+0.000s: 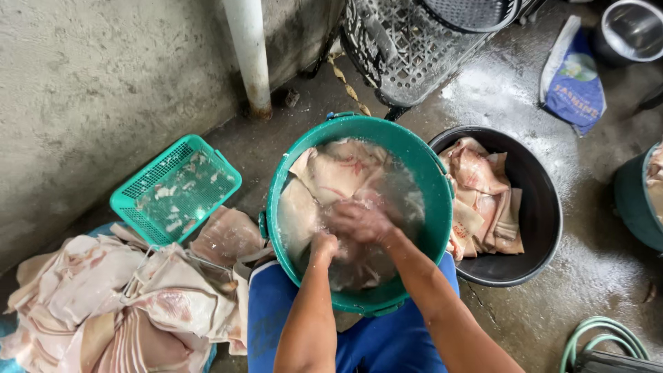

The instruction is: The person washes animal skins by hand in a bucket of water and places them into a black basin.

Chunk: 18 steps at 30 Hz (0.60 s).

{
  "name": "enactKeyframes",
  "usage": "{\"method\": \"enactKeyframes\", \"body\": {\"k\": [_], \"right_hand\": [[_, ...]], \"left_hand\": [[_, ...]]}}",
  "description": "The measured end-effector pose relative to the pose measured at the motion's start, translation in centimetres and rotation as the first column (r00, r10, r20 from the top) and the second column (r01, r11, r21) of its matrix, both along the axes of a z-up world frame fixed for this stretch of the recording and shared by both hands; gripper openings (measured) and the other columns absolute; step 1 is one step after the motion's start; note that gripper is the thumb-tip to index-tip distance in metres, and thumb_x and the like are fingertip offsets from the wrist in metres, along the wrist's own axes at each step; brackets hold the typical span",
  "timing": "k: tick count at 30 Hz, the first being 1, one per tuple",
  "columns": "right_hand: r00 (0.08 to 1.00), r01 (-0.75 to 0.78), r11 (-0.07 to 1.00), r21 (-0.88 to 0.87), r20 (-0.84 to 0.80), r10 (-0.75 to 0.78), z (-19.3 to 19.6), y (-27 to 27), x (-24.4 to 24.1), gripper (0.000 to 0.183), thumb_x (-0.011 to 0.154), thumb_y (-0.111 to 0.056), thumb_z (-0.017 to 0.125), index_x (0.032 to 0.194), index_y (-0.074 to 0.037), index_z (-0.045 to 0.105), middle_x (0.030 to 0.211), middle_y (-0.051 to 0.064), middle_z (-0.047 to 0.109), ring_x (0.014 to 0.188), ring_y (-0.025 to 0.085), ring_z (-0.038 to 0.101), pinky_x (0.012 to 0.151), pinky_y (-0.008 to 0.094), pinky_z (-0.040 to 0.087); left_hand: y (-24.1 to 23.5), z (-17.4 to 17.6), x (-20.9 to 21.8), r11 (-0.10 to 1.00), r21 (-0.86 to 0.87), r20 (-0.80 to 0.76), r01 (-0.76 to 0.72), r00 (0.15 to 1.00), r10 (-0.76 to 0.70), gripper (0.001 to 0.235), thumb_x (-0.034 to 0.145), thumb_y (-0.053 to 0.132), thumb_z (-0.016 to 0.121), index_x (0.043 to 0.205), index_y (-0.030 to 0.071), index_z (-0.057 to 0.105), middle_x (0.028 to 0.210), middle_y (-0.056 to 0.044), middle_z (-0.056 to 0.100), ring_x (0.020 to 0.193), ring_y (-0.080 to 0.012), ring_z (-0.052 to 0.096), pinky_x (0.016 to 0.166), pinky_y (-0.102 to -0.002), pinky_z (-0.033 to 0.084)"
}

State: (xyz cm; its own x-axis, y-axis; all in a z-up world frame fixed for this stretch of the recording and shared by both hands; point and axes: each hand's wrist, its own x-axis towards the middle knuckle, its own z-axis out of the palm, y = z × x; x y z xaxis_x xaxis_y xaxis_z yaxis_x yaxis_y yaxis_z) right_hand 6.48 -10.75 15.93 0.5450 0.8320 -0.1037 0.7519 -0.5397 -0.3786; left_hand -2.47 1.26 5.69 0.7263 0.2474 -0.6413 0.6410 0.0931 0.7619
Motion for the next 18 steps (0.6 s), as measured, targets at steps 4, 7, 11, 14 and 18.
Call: {"method": "enactKeyframes", "body": {"k": [4, 7, 11, 14, 18], "right_hand": [[0.6, 0.798, 0.566, 0.208, -0.178, -0.78, -4.4, -0.8, -0.1, 0.051, 0.098, -0.038, 0.05, 0.142, -0.01, 0.051, 0.142, 0.027, 0.049, 0.125, 0.045, 0.051, 0.106, 0.052, 0.043], [0.553, 0.832, 0.551, -0.061, 0.012, -0.833, -6.3, -0.1, 0.2, 0.059, 0.101, -0.044, 0.051, 0.145, -0.006, 0.045, 0.147, 0.031, 0.042, 0.134, 0.047, 0.042, 0.112, 0.057, 0.034], [0.7, 0.415, 0.794, -0.444, -0.402, -0.59, -2.6, -4.2, 2.0, 0.06, 0.101, -0.047, 0.053, 0.143, -0.006, 0.044, 0.138, 0.028, 0.051, 0.129, 0.042, 0.05, 0.109, 0.052, 0.038], [0.639, 0.13, 0.825, -0.55, -0.59, -0.494, 4.0, -6.8, 4.5, 0.05, 0.099, -0.043, 0.054, 0.136, -0.009, 0.05, 0.128, 0.024, 0.056, 0.12, 0.039, 0.055, 0.101, 0.05, 0.043], [0.725, 0.047, 0.836, -0.546, -0.557, -0.404, 9.5, -3.8, 0.7, 0.038, 0.096, -0.038, 0.056, 0.126, -0.014, 0.058, 0.116, 0.018, 0.061, 0.108, 0.035, 0.062, 0.09, 0.047, 0.048]], "left_hand": [[-0.7, 2.5, 0.8, 0.944, -0.199, 0.052, 0.263, 0.965, -0.258, 0.046, 0.085, 0.037, 0.077, 0.117, 0.003, 0.074, 0.11, -0.012, 0.076, 0.096, -0.0238, 0.069, 0.083, -0.037, 0.054], [-0.2, 0.8, 1.9, 0.751, 0.445, 0.175, 0.487, 0.775, -0.607, 0.051, 0.085, 0.041, 0.092, 0.116, 0.004, 0.075, 0.107, -0.02, 0.076, 0.085, -0.0151, 0.062, 0.077, -0.037, 0.051], [-1.1, -4.1, 1.1, 0.948, -0.318, 0.128, 0.017, 0.991, 0.025, 0.028, 0.076, 0.006, 0.081, 0.102, -0.001, 0.075, 0.092, -0.008, 0.071, 0.074, -0.0162, 0.064, 0.065, -0.037, 0.051], [-2.9, -6.2, 2.2, 0.94, -0.18, 0.023, -0.29, 0.954, 0.299, 0.032, 0.081, 0.001, 0.074, 0.112, -0.002, 0.066, 0.091, -0.013, 0.07, 0.073, -0.0215, 0.06, 0.066, -0.042, 0.05], [-4.3, -5.7, 1.3, 0.762, -0.292, -0.117, -0.577, 0.813, 0.571, 0.042, 0.086, 0.025, 0.07, 0.121, 0.003, 0.065, 0.103, -0.009, 0.07, 0.088, -0.0216, 0.065, 0.077, -0.04, 0.053]]}}
